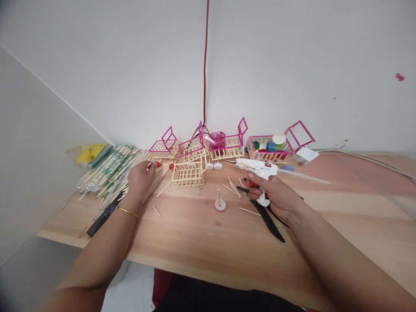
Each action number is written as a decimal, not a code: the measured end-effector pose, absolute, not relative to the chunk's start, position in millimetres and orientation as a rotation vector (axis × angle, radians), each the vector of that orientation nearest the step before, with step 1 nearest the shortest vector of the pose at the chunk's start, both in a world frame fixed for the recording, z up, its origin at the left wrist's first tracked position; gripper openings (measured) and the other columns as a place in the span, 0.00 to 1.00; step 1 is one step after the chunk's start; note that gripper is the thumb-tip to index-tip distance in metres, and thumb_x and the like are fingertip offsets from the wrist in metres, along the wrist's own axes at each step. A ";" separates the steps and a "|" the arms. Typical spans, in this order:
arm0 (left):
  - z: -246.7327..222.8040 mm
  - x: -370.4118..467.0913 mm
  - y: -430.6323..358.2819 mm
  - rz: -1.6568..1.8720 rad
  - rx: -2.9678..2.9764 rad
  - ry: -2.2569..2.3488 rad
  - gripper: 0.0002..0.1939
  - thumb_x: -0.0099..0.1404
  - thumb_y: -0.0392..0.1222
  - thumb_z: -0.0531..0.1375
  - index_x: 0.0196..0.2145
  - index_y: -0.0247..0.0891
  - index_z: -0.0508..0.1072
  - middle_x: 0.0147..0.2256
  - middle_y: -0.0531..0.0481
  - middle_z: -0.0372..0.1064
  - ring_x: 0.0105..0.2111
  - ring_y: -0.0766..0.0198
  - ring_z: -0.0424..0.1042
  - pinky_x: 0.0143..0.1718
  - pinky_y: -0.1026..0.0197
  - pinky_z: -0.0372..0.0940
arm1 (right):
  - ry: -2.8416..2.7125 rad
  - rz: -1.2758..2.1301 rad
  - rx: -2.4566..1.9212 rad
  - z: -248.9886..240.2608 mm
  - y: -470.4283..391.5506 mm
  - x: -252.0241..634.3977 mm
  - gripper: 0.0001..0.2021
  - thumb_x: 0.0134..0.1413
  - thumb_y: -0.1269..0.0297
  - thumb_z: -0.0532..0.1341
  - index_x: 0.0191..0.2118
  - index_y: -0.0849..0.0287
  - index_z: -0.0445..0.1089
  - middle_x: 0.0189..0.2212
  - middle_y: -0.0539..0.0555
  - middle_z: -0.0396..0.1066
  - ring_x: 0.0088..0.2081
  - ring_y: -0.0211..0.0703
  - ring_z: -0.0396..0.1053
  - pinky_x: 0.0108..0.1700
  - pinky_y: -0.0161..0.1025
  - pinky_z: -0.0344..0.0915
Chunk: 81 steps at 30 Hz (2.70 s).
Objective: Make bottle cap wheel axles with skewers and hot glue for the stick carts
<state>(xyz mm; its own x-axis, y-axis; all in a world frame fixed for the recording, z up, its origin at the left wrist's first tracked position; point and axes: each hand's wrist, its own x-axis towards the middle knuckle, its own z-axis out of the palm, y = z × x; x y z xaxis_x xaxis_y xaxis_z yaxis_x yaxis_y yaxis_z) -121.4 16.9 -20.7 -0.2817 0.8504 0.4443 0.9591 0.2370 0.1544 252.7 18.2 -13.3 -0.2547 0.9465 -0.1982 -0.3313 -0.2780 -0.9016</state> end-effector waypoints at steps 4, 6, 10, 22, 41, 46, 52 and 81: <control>-23.8 -118.7 18.2 -0.840 -1.783 -2.206 0.18 0.67 0.49 0.48 0.35 0.37 0.74 0.30 0.48 0.73 0.29 0.63 0.69 0.30 0.63 0.54 | -0.933 1.646 -1.040 -16.1 23.7 252.5 0.11 0.44 0.63 0.69 0.30 0.59 0.65 0.23 0.48 0.63 0.18 0.26 0.49 0.19 0.28 0.51; -25.2 -119.2 19.0 -0.869 -1.782 -2.227 0.17 0.67 0.48 0.49 0.35 0.37 0.74 0.30 0.47 0.72 0.29 0.63 0.68 0.29 0.63 0.54 | -0.917 1.622 -1.058 -18.2 26.8 254.4 0.12 0.44 0.62 0.69 0.29 0.59 0.65 0.23 0.48 0.63 0.18 0.26 0.49 0.18 0.27 0.50; -27.9 -120.7 21.1 -0.831 -1.814 -2.284 0.15 0.66 0.45 0.50 0.36 0.37 0.74 0.29 0.47 0.72 0.29 0.63 0.68 0.30 0.63 0.54 | -0.933 1.604 -1.099 -23.3 30.8 259.2 0.11 0.44 0.62 0.68 0.27 0.60 0.66 0.23 0.49 0.63 0.18 0.27 0.49 0.18 0.28 0.52; -30.3 -106.8 17.2 -0.942 -1.908 -2.232 0.14 0.63 0.47 0.51 0.28 0.37 0.72 0.25 0.50 0.69 0.26 0.65 0.64 0.27 0.64 0.52 | -0.989 1.562 -0.999 -19.7 25.7 256.2 0.12 0.42 0.65 0.70 0.30 0.59 0.66 0.21 0.46 0.61 0.18 0.26 0.50 0.17 0.27 0.52; -28.7 -123.7 19.3 -0.844 -1.928 -2.295 0.12 0.62 0.41 0.51 0.34 0.37 0.74 0.31 0.47 0.73 0.32 0.62 0.69 0.34 0.63 0.57 | -0.956 1.563 -0.956 -15.6 24.7 258.3 0.13 0.40 0.66 0.71 0.31 0.60 0.68 0.22 0.47 0.62 0.18 0.27 0.49 0.18 0.29 0.53; -32.5 -126.5 20.7 -0.833 -1.916 -2.307 0.11 0.61 0.39 0.52 0.32 0.36 0.73 0.30 0.46 0.73 0.31 0.62 0.69 0.33 0.63 0.57 | -0.955 1.585 -0.937 -16.4 25.1 257.9 0.11 0.41 0.66 0.71 0.31 0.59 0.69 0.22 0.47 0.62 0.18 0.26 0.49 0.18 0.28 0.52; -34.5 -126.5 21.6 -0.818 -1.965 -2.275 0.11 0.61 0.38 0.51 0.32 0.36 0.73 0.31 0.46 0.73 0.32 0.62 0.69 0.34 0.63 0.58 | -0.950 1.579 -0.911 -16.3 25.1 257.6 0.11 0.40 0.66 0.71 0.31 0.60 0.69 0.22 0.47 0.61 0.18 0.26 0.50 0.17 0.28 0.52; -12.0 -143.0 8.9 -0.090 -1.743 -2.548 0.15 0.56 0.48 0.58 0.37 0.37 0.75 0.39 0.36 0.74 0.40 0.49 0.73 0.33 0.58 0.62 | -0.926 1.517 -0.939 -20.4 30.4 262.3 0.10 0.40 0.67 0.70 0.30 0.60 0.70 0.22 0.47 0.64 0.18 0.27 0.50 0.17 0.29 0.53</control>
<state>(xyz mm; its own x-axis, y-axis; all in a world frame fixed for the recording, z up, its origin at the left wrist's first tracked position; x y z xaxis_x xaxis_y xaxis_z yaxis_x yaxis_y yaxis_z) -143.0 8.9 -12.0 -0.3619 0.9291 0.0766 0.9321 0.3617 0.0179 262.3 30.4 -20.4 -0.1140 0.9898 -0.0850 -0.3765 -0.1223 -0.9183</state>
